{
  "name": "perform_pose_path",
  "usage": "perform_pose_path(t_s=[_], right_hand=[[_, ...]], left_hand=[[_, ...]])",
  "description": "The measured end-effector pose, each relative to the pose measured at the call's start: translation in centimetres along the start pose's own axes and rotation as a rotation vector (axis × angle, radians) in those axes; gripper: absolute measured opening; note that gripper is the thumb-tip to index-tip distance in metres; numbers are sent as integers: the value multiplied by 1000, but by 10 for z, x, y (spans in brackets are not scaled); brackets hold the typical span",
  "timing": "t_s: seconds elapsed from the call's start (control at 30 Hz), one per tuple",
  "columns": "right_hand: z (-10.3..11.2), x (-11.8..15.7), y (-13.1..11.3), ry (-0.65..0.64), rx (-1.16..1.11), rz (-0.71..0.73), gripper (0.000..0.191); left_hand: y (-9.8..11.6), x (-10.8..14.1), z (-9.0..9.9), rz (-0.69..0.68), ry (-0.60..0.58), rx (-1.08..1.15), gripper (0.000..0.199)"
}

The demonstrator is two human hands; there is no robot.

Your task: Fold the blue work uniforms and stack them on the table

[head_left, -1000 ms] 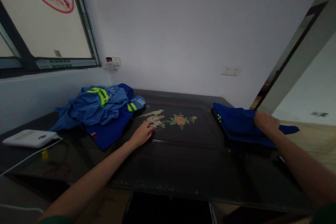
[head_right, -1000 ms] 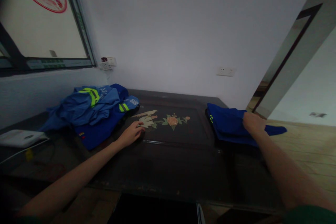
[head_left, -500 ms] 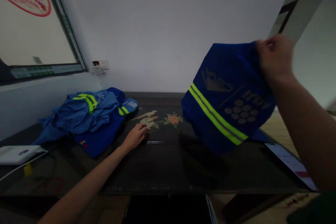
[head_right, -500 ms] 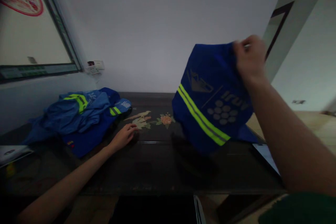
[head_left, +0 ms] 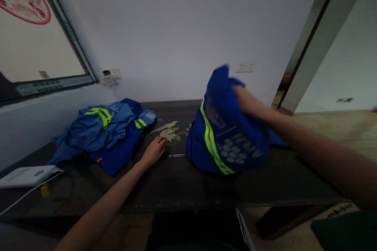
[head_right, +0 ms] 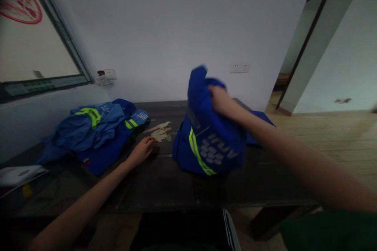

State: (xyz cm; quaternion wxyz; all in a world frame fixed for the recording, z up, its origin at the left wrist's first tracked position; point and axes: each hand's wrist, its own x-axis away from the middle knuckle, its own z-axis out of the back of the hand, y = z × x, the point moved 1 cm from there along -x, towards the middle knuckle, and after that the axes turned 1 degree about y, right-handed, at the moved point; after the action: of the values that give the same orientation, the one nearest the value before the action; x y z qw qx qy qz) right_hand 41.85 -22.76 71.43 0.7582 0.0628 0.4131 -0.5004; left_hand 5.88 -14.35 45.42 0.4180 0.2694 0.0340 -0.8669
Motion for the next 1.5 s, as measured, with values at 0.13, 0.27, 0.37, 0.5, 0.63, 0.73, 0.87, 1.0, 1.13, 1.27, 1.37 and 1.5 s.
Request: perform_pose_path(t_s=[0.13,0.27,0.37,0.5,0.63,0.73,0.87,1.0,1.13,1.27,1.37,1.5], right_hand=[[-40,19,13,-240,85,-15,31],[-33,14,39,35,144,-108,30],[-34,21,59,-78,66,-152,31],[-46,48,70,-257,-259,-132,27],[-68,87,65,-582,-354,-80,41],[-92,110,63,-636,-346,-85,34],[-102,102,67,-414,-265,-98,24],[-72,63,55,-153,-218,-67,27],[-39,40,33,88,-287,-54,25],[-26,35,36,154,-289,-97,30],[-1,20,49,183,-89,-100,41],[77,-20,43,474,108,-52,46]], left_hand=[[7,0,9,9,49,59,39],[42,-12,16,22,129,254,31],[90,-29,4,32,63,414,30],[149,-48,-30,88,-112,553,52],[161,-55,-48,173,-178,459,29],[148,-51,-40,206,-200,391,23],[139,-44,-23,72,-276,408,28],[155,-45,-23,85,-305,325,66],[169,-46,-27,191,-221,314,29],[149,-52,3,151,-48,397,24],[117,-78,63,170,157,386,28],[101,-134,187,105,309,85,33]])
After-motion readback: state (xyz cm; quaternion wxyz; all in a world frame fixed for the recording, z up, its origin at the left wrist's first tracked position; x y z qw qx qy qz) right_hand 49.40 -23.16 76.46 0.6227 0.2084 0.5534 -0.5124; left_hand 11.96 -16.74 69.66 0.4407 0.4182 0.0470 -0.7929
